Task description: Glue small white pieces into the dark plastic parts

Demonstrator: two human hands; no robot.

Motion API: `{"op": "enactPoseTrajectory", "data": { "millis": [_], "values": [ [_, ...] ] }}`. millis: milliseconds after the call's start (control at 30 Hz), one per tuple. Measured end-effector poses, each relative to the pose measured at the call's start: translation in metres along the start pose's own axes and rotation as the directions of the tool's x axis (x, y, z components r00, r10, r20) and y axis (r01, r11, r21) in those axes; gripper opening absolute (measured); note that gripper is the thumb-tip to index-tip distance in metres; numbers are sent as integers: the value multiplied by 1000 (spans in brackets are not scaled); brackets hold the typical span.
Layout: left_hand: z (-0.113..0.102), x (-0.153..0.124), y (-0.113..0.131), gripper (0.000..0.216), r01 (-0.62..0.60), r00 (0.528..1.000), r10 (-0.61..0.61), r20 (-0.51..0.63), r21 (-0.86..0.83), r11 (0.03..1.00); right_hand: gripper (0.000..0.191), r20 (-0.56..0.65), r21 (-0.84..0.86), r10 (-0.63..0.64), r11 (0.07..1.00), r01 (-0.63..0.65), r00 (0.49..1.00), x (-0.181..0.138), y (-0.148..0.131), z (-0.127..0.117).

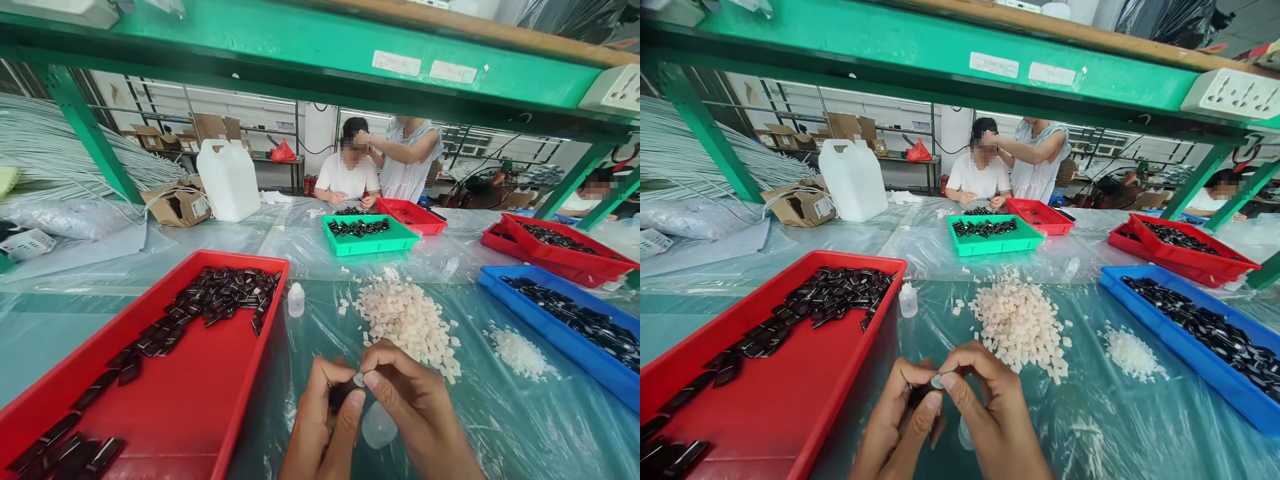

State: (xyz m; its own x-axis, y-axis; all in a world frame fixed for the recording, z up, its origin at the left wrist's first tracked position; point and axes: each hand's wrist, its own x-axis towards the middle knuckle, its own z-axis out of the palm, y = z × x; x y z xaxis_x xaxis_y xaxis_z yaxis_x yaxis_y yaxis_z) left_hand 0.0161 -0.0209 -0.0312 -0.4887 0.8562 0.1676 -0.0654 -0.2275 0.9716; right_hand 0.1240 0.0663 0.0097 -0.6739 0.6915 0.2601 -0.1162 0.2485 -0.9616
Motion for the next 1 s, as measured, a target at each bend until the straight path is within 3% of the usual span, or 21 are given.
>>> {"op": "enactPoseTrajectory", "data": {
  "millis": [167, 267, 467, 567, 767, 1000],
  "values": [
    [3, 0, 8, 36, 53, 998, -51, 23, -110, 993, 13, -108, 15, -44, 999, 46, 993, -5, 6, 8],
    [6, -1, 9, 34, 37, 999, -33, 29, -178, 983, 9, -93, -45, -90, 995, 86, 992, -8, 8, 8],
    [9, -4, 7, 37, 64, 998, -65, 8, -263, 963, 16, -47, -247, -330, 918, 309, 943, -9, 9, 2],
    [8, -5, 8, 38, 82, 997, -81, 13, -238, 968, 25, 11, -343, -388, 864, 368, 922, -11, 9, 0],
    [-2, -8, 8, 31, 135, 989, -140, -40, -96, 986, 31, 52, -416, -365, 838, 353, 929, -15, 8, -3],
    [-4, -1, 13, 34, 60, 997, -62, -43, -51, 997, 34, 73, -392, -391, 834, 387, 917, -17, 11, 1]
  ]
}}
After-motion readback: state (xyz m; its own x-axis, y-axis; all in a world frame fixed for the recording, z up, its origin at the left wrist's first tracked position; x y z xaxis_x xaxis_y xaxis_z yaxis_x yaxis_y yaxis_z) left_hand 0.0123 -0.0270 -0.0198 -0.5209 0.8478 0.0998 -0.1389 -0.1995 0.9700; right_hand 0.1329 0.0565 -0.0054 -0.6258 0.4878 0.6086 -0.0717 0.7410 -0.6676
